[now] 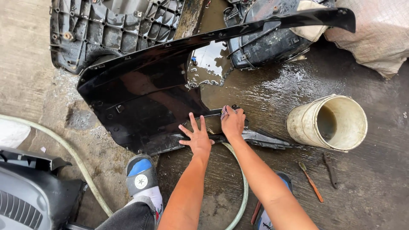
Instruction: Cleaning motorcycle fairings using a brush, cloth, and water hose.
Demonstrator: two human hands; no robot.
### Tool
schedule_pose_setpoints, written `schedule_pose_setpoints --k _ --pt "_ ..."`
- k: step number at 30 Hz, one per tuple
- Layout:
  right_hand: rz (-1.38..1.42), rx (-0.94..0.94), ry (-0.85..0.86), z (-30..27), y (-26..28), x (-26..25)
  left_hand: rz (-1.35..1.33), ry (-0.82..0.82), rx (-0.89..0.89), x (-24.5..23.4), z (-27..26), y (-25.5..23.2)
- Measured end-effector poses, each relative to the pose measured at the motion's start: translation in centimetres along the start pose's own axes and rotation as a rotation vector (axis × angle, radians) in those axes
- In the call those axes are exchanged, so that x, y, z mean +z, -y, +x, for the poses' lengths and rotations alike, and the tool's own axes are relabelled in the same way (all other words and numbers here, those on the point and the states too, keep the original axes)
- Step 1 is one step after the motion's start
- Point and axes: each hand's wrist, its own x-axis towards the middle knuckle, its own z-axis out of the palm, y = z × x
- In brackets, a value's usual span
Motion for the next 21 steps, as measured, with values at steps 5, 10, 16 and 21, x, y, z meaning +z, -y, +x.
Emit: schedule_pose_setpoints --k 5,10,16,21 --pt "-0.13 -0.225 0.0 -1.1 2.1 1.0 0.002 0.012 -0.003 -0.2 0.0 0.0" --pt "-0.075 -0.118 0.08 -0.2 0.5 -1.4 0.004 0.027 -0.009 -0.7 -0.4 -0.1" --pt "-0.008 0.036 -0.071 -0.7 -5.1 -1.7 0.012 0.018 0.012 -1.0 -0.6 0.1" --pt "0.028 0.121 -0.035 -2.4 -7.2 -2.0 0.05 0.005 0.005 -1.4 -1.4 -0.5"
